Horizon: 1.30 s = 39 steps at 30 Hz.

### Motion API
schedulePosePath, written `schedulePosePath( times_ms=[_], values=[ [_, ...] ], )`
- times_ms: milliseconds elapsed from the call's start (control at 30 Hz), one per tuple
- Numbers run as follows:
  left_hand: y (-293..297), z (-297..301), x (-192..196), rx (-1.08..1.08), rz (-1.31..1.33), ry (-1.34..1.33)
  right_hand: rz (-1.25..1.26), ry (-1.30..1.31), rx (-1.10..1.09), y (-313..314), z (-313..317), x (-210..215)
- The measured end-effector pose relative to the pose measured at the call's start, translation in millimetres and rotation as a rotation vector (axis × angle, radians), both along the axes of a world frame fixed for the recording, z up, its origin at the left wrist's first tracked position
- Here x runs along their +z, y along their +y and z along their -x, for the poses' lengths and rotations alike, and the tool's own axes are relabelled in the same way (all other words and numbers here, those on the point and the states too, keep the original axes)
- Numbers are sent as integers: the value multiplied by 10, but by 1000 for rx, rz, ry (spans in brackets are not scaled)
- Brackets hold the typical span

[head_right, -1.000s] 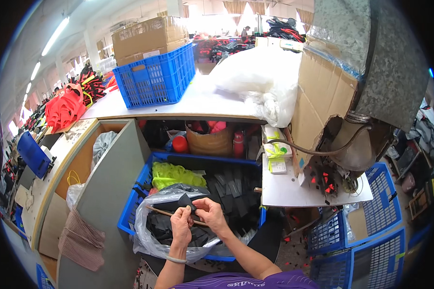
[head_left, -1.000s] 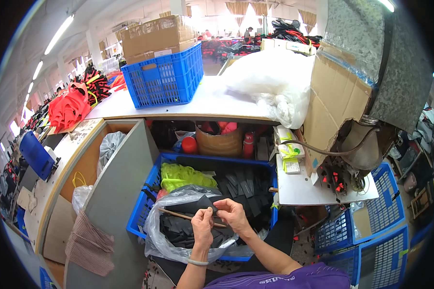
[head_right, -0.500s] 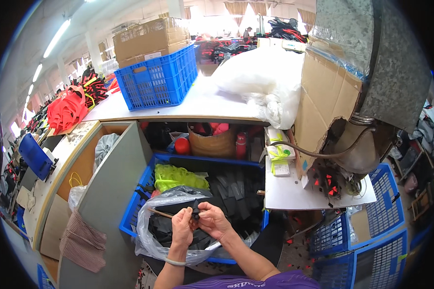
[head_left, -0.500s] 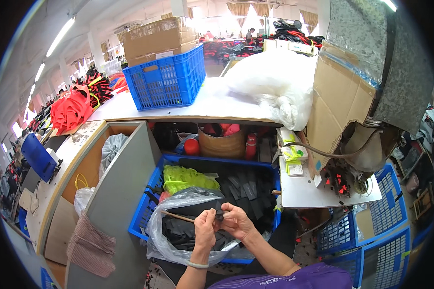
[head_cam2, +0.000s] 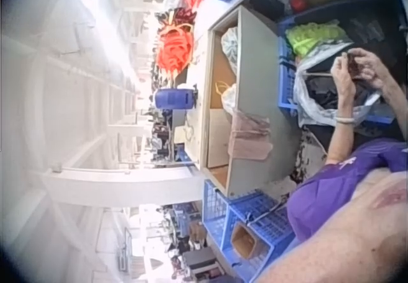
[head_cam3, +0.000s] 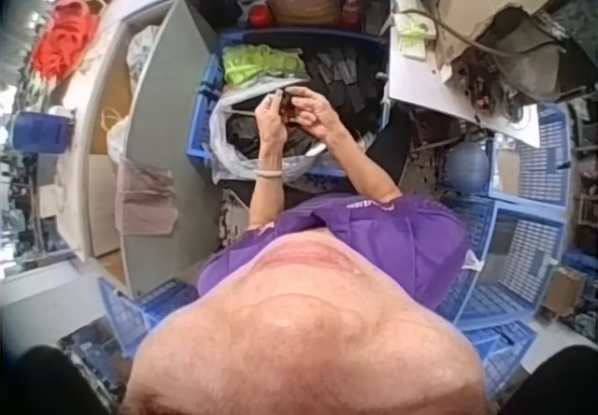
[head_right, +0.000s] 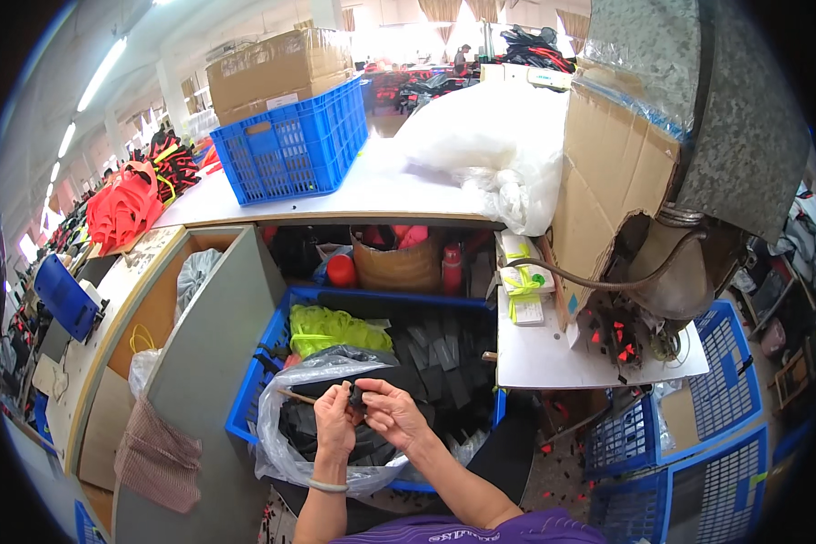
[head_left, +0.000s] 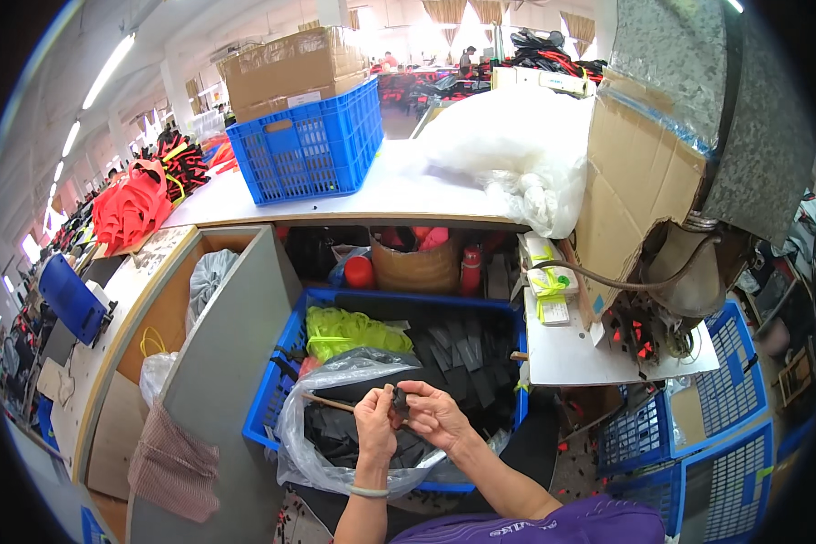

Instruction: Assembling black fabric straps using a wooden stick to assist in a factory setting.

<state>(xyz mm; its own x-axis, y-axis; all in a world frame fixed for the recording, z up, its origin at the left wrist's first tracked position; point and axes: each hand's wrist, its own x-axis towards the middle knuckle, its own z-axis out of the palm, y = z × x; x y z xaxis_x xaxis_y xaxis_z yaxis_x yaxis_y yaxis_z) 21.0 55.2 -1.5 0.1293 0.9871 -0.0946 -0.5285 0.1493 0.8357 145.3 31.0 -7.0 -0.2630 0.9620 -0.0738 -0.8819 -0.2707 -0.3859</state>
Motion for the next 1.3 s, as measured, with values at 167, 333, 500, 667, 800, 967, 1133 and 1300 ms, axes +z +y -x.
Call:
schedulePosePath(
  times_ms=[167, 333, 500, 667, 800, 967, 1133, 1300],
  values=[
    [-88, -41, 98, -70, 59, -41, -86, 145, 144, 10, -149, 153],
    [-126, -58, -30, 18, -56, -19, -7, -292, -96, 54, -78, 68],
    [-127, 32, 17, -12, -70, 55, 0, -326, -98, -31, -80, 118],
    [-92, 78, 96, -74, -71, 15, -103, -116, 19, -36, -82, 76],
    [-175, 113, 113, -151, -12, -101, -185, 25, 149, -28, -129, 61],
    [-206, 134, 93, -156, -76, 20, -143, -392, -26, -22, -163, 165],
    [-197, 115, 106, -54, -238, 259, -60, -287, -52, -87, -168, 81],
    [-204, 83, 131, 114, -581, 767, -18, -369, -148, -83, -109, 124]
  ],
)
